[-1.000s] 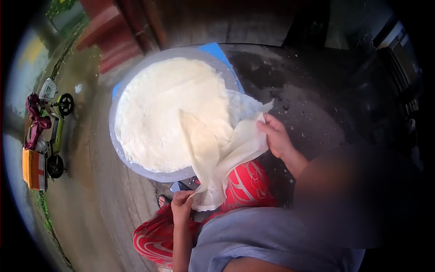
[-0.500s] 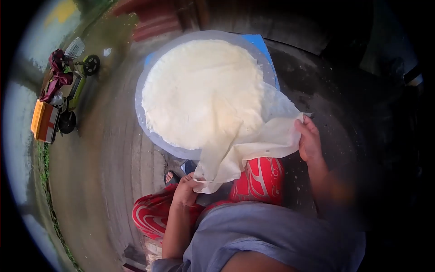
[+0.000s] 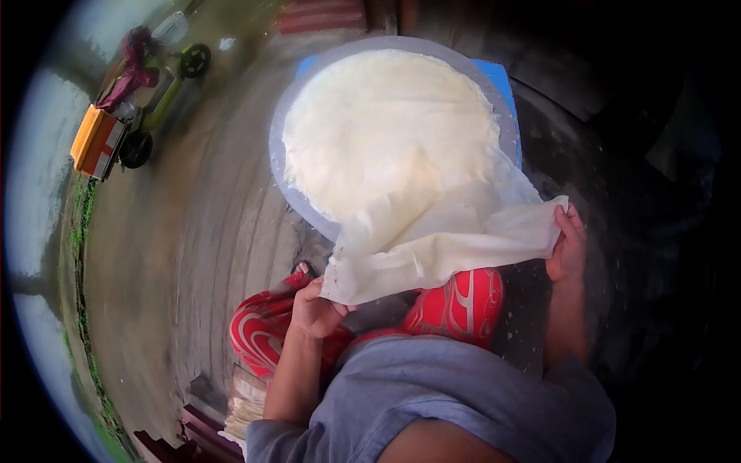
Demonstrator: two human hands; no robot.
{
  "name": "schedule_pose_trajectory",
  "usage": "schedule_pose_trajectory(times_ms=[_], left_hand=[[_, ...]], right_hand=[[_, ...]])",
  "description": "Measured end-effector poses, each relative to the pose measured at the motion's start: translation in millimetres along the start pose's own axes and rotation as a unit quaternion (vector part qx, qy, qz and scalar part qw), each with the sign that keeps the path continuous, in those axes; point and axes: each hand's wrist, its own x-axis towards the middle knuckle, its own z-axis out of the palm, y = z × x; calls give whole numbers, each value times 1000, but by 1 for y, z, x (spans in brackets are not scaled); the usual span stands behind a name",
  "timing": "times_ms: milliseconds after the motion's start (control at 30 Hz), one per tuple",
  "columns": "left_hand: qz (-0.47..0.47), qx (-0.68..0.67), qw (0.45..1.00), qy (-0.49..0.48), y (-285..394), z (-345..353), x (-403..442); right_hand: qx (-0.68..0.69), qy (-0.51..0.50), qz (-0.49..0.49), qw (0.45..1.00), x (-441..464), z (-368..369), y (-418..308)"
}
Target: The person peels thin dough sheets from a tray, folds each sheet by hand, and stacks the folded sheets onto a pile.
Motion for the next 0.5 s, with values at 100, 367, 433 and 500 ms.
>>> schedule_pose_trajectory(times_ms=[100,367,433,500], left_hand=[[20,2,1000,-20,10,5,3],[84,-57,993,-57,27,20,9],[99,-55,992,-53,27,22,7],[88,-82,989,-84,23,9,8]], right_hand=[[-1,-3,-3,1000,5,7,-10],[2,-62,-60,996,23,20,-39],[4,-64,-22,998,27,14,-44],[11,-48,18,999,47,-11,-42]])
